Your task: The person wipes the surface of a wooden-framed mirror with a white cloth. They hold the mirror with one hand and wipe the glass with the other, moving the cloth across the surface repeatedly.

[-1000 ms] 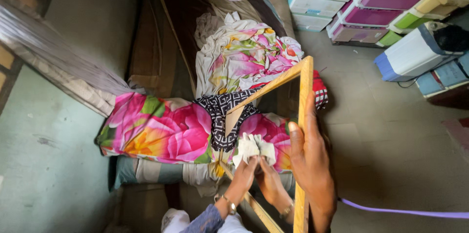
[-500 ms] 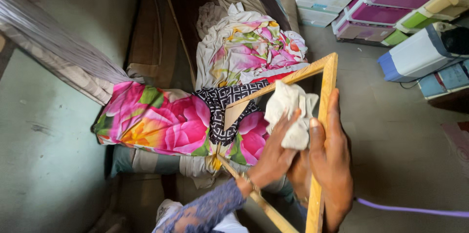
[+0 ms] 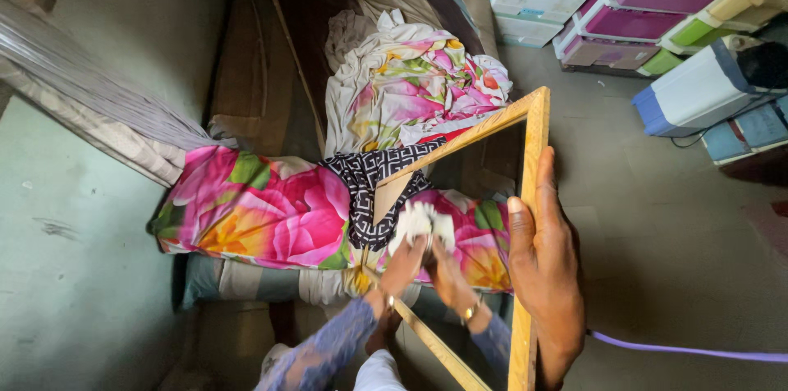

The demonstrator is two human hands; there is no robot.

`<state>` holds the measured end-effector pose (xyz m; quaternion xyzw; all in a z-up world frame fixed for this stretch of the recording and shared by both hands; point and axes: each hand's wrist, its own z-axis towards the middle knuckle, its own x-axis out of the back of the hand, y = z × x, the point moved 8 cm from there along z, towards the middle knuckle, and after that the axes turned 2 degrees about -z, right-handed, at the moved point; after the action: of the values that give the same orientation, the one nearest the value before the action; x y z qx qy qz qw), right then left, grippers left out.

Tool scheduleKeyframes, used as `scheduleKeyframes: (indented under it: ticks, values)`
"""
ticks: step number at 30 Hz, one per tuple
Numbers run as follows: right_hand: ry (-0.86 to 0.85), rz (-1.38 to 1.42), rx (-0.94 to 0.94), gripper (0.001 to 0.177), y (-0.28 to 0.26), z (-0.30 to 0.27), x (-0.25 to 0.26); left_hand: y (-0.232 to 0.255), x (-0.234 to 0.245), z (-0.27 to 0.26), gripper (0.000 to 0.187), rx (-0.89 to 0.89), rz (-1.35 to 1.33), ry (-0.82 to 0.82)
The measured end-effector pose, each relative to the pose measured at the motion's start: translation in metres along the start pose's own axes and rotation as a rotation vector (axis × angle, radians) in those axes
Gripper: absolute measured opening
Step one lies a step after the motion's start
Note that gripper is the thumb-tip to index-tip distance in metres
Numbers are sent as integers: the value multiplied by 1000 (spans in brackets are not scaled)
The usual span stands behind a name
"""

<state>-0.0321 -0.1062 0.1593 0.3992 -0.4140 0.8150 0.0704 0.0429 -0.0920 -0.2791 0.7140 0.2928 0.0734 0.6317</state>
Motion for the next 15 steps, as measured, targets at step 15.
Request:
scheduleKeyframes:
  ticks: [15]
  values:
    - [11,56,69,62,-4,-6,-6,158,-53,-138,65,37,-270,-122]
